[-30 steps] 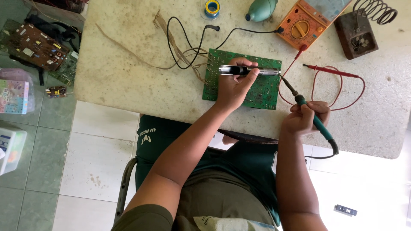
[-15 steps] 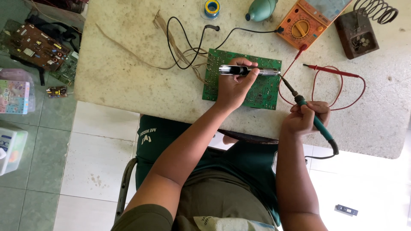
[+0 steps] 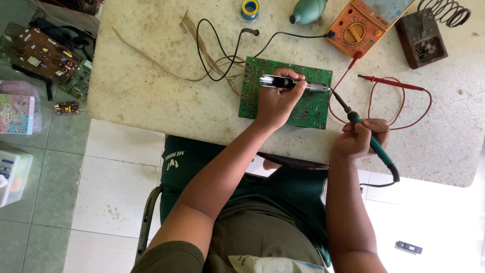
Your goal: Using a soldering iron and a manual desoldering pump to remove solder from components on a printed circuit board.
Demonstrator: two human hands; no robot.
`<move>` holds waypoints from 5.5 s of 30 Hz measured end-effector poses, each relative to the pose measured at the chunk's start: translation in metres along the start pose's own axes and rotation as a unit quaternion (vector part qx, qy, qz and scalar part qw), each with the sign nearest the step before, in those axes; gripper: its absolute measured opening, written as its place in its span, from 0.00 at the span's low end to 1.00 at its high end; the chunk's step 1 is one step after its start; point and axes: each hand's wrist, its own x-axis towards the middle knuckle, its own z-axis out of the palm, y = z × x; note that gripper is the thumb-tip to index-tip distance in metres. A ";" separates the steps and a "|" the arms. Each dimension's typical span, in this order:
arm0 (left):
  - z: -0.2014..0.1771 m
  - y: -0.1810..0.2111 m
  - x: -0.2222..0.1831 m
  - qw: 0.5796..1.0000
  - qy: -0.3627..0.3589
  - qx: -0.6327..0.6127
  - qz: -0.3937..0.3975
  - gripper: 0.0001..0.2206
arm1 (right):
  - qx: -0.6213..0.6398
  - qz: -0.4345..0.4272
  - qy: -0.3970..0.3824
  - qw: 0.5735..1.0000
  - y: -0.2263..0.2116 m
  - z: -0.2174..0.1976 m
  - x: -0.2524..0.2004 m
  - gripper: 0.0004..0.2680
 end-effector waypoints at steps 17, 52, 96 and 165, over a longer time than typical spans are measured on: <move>-0.022 0.030 -0.009 0.996 0.045 -0.035 0.064 0.09 | -0.014 -0.004 0.015 1.000 -0.012 0.014 0.000 0.05; -0.130 0.068 -0.025 0.973 0.040 0.171 0.148 0.15 | 0.000 0.073 0.073 0.995 -0.005 0.003 0.002 0.05; -0.119 0.104 -0.044 0.980 -0.142 0.121 0.068 0.38 | -0.010 0.095 0.088 0.992 0.006 0.003 -0.002 0.03; -0.043 0.004 -0.043 0.871 -0.143 0.227 0.411 0.15 | -0.014 0.137 -0.066 0.988 0.010 -0.004 -0.007 0.04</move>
